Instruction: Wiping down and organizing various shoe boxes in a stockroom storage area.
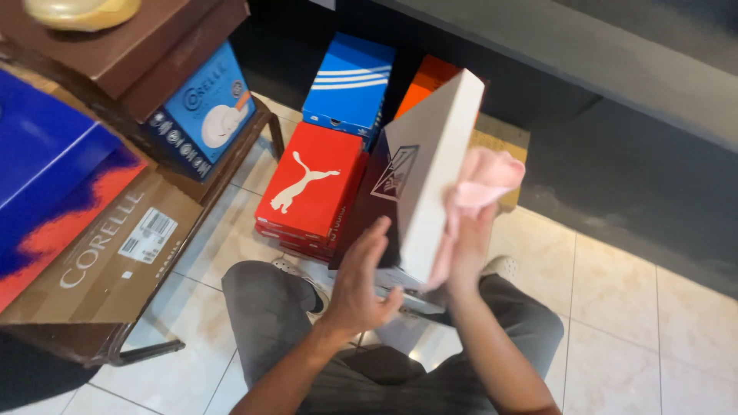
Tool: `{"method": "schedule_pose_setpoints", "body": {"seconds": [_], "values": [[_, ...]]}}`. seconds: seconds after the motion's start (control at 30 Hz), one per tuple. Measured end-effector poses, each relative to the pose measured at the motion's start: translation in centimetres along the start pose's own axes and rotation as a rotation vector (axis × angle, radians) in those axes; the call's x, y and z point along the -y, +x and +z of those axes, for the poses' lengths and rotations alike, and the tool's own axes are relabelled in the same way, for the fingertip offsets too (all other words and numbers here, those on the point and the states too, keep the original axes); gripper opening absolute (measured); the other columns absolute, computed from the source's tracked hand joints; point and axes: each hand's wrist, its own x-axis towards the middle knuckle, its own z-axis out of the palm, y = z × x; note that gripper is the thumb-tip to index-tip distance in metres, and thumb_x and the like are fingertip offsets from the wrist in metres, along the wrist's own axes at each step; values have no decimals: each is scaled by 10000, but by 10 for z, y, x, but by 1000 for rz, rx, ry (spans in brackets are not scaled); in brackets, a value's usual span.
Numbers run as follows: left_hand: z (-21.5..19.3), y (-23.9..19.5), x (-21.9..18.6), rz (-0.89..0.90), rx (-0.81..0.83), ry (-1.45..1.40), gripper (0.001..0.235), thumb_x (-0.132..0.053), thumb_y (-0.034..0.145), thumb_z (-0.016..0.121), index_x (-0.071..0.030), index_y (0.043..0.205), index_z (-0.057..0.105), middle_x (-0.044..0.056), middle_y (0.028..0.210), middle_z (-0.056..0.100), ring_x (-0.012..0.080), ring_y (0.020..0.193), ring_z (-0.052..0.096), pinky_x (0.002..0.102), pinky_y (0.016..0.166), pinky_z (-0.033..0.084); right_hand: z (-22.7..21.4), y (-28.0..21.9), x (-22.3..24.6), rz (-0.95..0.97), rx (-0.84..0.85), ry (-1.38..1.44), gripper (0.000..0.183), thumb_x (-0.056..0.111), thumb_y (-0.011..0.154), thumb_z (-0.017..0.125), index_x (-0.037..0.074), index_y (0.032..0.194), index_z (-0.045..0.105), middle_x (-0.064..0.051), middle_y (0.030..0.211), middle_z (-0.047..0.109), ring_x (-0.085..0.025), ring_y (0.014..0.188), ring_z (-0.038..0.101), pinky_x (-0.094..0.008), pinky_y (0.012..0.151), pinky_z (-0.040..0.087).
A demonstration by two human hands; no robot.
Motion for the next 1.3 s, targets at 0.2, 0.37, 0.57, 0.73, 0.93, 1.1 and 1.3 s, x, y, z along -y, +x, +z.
{"method": "schedule_pose_setpoints", "body": {"seconds": [0.2, 0.37, 0.57, 0.73, 0.93, 1.1, 1.3], "values": [[-52, 4, 32, -278, -284, -211, 899, -97, 894, 592, 93, 1571, 32, 355, 1621, 152, 432, 1514, 194, 520, 1244, 130, 116, 2, -116, -181, 636, 225, 634, 123, 1067, 354, 118, 1622, 48, -125, 1341, 496, -40, 722, 462, -155, 514, 394], [-94, 1, 74, -566, -459, -287, 865, -249, 1004, 565, -65, 1623, -10, 276, 1660, 63, 373, 1539, 171, 497, 1265, 145, 181, 57, -145, -1559, 1075, -311, 613, 418, 1001, 294, 176, 1538, 463, -32, 1584, 468, -473, 1525, 241, -677, 1240, 94], [-103, -6, 98, -563, -468, -272, 857, -410, 978, 585, -45, 1568, 82, 304, 1539, 309, 381, 1472, 337, 515, 1229, 236, 185, 55, -135, -1281, 1053, -513, 504, 318, 837, 647, -23, 1208, 627, -295, 1164, 616, -542, 1180, 571, -641, 1092, 382], [-110, -8, 108, -604, -490, -230, 855, -532, 947, 578, -108, 1552, 148, 218, 1530, 382, 277, 1455, 383, 444, 1230, 260, 228, 92, -135, -1643, 1153, -225, 355, 395, 947, 532, 142, 1144, 684, -200, 1353, 556, -492, 1342, 471, -648, 1103, 384], [-114, -20, 109, -728, -498, -273, 885, -540, 914, 612, -116, 1537, 149, 314, 1492, 380, 411, 1410, 430, 538, 1185, 341, 255, 192, -137, -1448, 1028, -513, 287, 319, 973, 549, 151, 1194, 619, -110, 1140, 597, -370, 1121, 593, -523, 976, 491], [-108, -43, 138, -730, -580, -407, 900, -527, 914, 644, -154, 1569, 151, 311, 1509, 365, 430, 1369, 464, 536, 1082, 472, 208, 210, -143, -1404, 995, -664, 409, 343, 1004, 511, 119, 1339, 577, -182, 1198, 586, -397, 1162, 601, -511, 992, 489], [-93, -72, 165, -765, -712, -541, 801, -323, 1059, 481, -311, 1616, -94, 302, 1582, 294, 467, 1355, 499, 502, 951, 573, 139, 111, -164, -1289, 1189, -683, 570, 352, 896, 644, 37, 1365, 565, -305, 1200, 612, -500, 1183, 579, -606, 1056, 428]]}}
